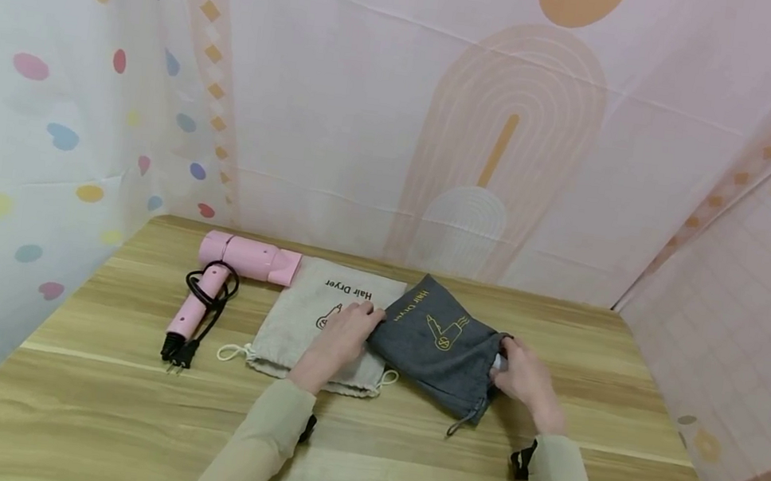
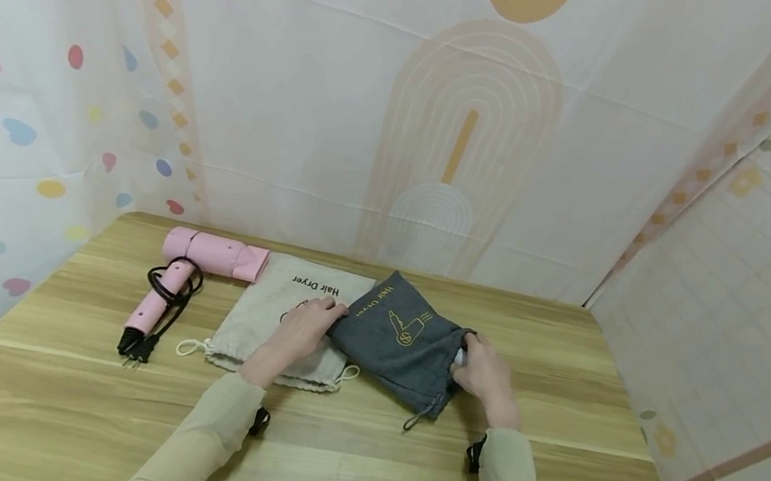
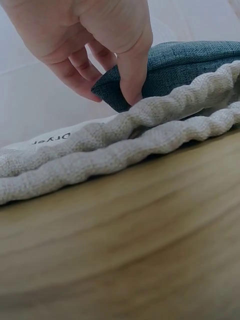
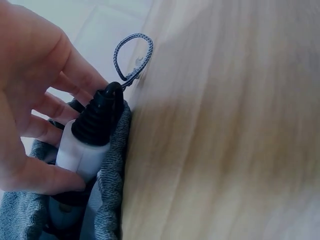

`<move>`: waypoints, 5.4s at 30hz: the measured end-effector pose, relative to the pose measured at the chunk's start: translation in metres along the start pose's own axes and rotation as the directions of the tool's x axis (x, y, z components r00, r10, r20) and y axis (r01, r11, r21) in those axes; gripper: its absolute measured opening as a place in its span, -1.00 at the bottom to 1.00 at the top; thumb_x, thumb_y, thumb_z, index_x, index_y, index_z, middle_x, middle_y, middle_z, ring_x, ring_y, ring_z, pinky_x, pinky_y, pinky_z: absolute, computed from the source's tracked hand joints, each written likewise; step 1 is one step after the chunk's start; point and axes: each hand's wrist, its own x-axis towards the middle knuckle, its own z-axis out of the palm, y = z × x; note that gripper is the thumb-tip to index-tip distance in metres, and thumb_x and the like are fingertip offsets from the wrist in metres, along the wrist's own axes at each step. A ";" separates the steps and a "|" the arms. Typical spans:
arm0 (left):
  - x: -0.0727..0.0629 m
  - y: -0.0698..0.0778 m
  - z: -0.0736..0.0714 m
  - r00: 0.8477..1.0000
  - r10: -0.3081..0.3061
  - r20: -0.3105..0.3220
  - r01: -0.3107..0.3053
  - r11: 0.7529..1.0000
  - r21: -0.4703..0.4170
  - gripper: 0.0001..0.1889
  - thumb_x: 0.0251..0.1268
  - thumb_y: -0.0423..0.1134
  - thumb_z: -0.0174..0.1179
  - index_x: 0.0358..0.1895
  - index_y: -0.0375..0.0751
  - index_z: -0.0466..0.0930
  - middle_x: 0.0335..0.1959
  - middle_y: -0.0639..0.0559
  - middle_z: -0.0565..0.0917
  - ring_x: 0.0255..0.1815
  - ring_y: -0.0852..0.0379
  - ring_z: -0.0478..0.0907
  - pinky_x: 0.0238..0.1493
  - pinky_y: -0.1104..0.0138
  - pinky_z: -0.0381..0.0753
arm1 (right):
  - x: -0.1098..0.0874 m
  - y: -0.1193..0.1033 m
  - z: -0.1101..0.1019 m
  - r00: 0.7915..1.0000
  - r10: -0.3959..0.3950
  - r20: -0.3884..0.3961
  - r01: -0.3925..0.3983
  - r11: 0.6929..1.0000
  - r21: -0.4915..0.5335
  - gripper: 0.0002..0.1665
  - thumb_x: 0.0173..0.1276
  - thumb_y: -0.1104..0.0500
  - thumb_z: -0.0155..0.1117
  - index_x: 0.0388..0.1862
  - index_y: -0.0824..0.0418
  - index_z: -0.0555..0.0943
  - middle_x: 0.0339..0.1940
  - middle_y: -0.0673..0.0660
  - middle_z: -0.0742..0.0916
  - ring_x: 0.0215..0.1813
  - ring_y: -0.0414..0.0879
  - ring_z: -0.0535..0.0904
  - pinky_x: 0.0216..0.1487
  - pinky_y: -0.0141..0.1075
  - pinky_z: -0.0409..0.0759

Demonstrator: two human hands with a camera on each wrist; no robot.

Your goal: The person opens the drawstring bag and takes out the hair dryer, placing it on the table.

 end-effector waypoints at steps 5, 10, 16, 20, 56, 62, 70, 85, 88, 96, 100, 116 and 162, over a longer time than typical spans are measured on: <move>0.000 0.002 0.000 1.000 0.015 0.019 -0.015 1.000 -0.007 -0.58 0.07 -0.55 0.22 0.05 -0.21 0.54 -0.11 -0.18 0.60 -0.15 -0.14 0.59 -0.22 0.09 0.62 | -0.001 -0.002 -0.001 0.999 0.006 0.040 -0.006 1.000 0.002 -0.39 0.17 0.14 0.25 0.16 0.44 0.43 0.10 0.38 0.57 -0.12 0.19 0.59 -0.19 0.03 0.57; 0.001 0.005 -0.001 0.999 0.038 0.006 -0.038 0.999 -0.018 -0.62 0.11 -0.55 0.17 0.03 -0.25 0.54 -0.14 -0.19 0.61 -0.17 -0.13 0.61 -0.23 0.10 0.63 | -0.001 -0.007 -0.001 0.999 0.023 0.036 -0.023 1.000 -0.010 -0.36 0.17 0.11 0.25 0.16 0.44 0.42 0.09 0.39 0.56 -0.16 0.16 0.58 -0.23 0.01 0.56; 0.001 0.004 -0.001 0.999 0.038 0.000 -0.038 0.999 -0.023 -0.61 0.06 -0.56 0.19 0.01 -0.23 0.55 -0.16 -0.18 0.61 -0.20 -0.12 0.61 -0.26 0.11 0.62 | 0.001 -0.013 0.001 0.997 0.076 0.013 -0.075 0.996 -0.056 -0.31 0.11 0.11 0.26 0.21 0.40 0.41 0.17 0.39 0.54 -0.02 0.29 0.59 -0.15 0.11 0.58; 0.001 0.002 -0.002 0.999 0.032 0.012 -0.031 0.999 -0.042 -0.61 0.06 -0.56 0.20 0.01 -0.22 0.56 -0.16 -0.17 0.61 -0.19 -0.13 0.61 -0.24 0.09 0.62 | 0.003 -0.015 0.001 0.996 0.087 0.025 -0.085 0.995 -0.053 -0.27 0.08 0.15 0.22 0.27 0.38 0.39 0.22 0.40 0.51 0.04 0.33 0.57 -0.12 0.14 0.58; 0.000 -0.001 -0.006 0.974 -0.078 0.212 0.088 0.995 -0.040 -0.73 0.26 -0.20 0.22 0.01 -0.14 0.59 -0.07 -0.15 0.56 -0.06 -0.13 0.49 -0.10 0.07 0.58 | 0.004 0.006 -0.006 0.989 -0.055 0.137 0.041 0.994 0.104 -0.26 0.14 0.44 0.00 0.38 0.50 0.20 0.39 0.57 0.24 0.34 0.48 0.24 0.23 0.21 0.37; 0.024 0.007 -0.003 0.999 0.036 0.028 -0.034 0.997 -0.062 -0.68 0.31 -0.32 0.14 0.12 -0.21 0.51 -0.02 -0.15 0.59 -0.04 -0.08 0.56 -0.06 0.15 0.60 | 0.005 0.007 -0.005 0.987 -0.082 0.136 0.065 0.990 0.122 -0.26 0.15 0.46 0.00 0.38 0.50 0.20 0.39 0.58 0.24 0.36 0.49 0.21 0.23 0.22 0.36; 0.044 0.016 0.000 0.986 0.158 0.047 -0.158 0.987 -0.016 -0.59 0.31 -0.41 0.09 0.22 -0.14 0.44 0.17 -0.10 0.54 0.16 -0.07 0.51 0.06 0.12 0.57 | 0.004 0.005 -0.004 0.987 -0.092 0.134 0.075 0.989 0.125 -0.29 0.19 0.49 -0.03 0.39 0.48 0.20 0.40 0.56 0.23 0.39 0.48 0.15 0.26 0.23 0.32; 0.050 0.013 0.007 0.988 0.092 0.126 -0.103 0.991 0.086 -0.65 0.32 -0.40 0.10 0.14 -0.05 0.50 0.08 -0.03 0.60 0.10 -0.06 0.52 0.03 0.04 0.57 | 0.003 0.001 -0.002 0.989 -0.083 0.118 0.070 0.991 0.113 -0.27 0.16 0.48 -0.02 0.39 0.47 0.21 0.40 0.53 0.26 0.39 0.47 0.18 0.26 0.19 0.36; 0.050 0.012 0.007 0.988 0.092 0.124 -0.104 0.990 0.098 -0.69 0.33 -0.40 0.08 0.10 -0.05 0.52 0.04 -0.02 0.63 0.06 -0.04 0.54 0.01 0.05 0.57 | 0.003 0.000 -0.001 0.992 -0.060 0.108 0.050 0.994 0.101 -0.27 0.16 0.46 -0.01 0.39 0.45 0.22 0.40 0.54 0.26 0.37 0.50 0.19 0.25 0.20 0.36; 0.048 0.008 0.006 0.989 0.112 0.101 -0.123 0.986 0.110 -0.80 0.36 -0.35 0.06 -0.02 -0.09 0.54 -0.07 -0.04 0.65 -0.10 -0.03 0.60 -0.15 0.11 0.63 | 0.002 -0.002 0.000 0.996 -0.027 0.087 0.018 0.995 0.100 -0.28 0.17 0.44 0.01 0.38 0.43 0.25 0.40 0.52 0.28 0.36 0.50 0.21 0.13 0.14 0.46; 0.045 0.007 0.005 0.991 0.116 0.064 -0.123 0.986 0.116 -0.81 0.34 -0.35 0.09 -0.03 -0.13 0.53 -0.14 -0.08 0.64 -0.16 -0.05 0.60 -0.21 0.13 0.63 | 0.001 -0.001 0.000 0.997 -0.036 0.069 0.031 0.996 0.081 -0.29 0.16 0.45 0.03 0.37 0.44 0.26 0.38 0.53 0.30 0.33 0.47 0.27 -0.08 0.00 0.51; 0.038 -0.005 0.001 0.998 0.058 0.018 -0.059 0.993 0.099 -0.79 0.30 -0.34 0.15 -0.02 -0.19 0.50 -0.17 -0.13 0.63 -0.13 -0.06 0.60 -0.16 0.10 0.62 | -0.005 0.013 -0.003 0.991 -0.108 -0.084 0.110 0.994 0.024 -0.32 0.05 0.42 0.22 0.25 0.42 0.42 0.12 0.40 0.57 0.06 0.32 0.56 -0.15 0.04 0.57; 0.016 0.015 -0.006 0.998 0.021 0.054 -0.022 0.999 0.023 -0.63 0.36 -0.21 0.09 0.20 -0.17 0.45 0.13 -0.14 0.53 0.13 -0.10 0.49 -0.03 0.11 0.60 | -0.011 0.015 -0.005 0.999 0.032 -0.028 -0.029 0.994 0.103 -0.53 0.16 0.27 0.30 0.06 0.43 0.52 0.01 0.43 0.63 0.00 0.30 0.58 -0.06 0.11 0.57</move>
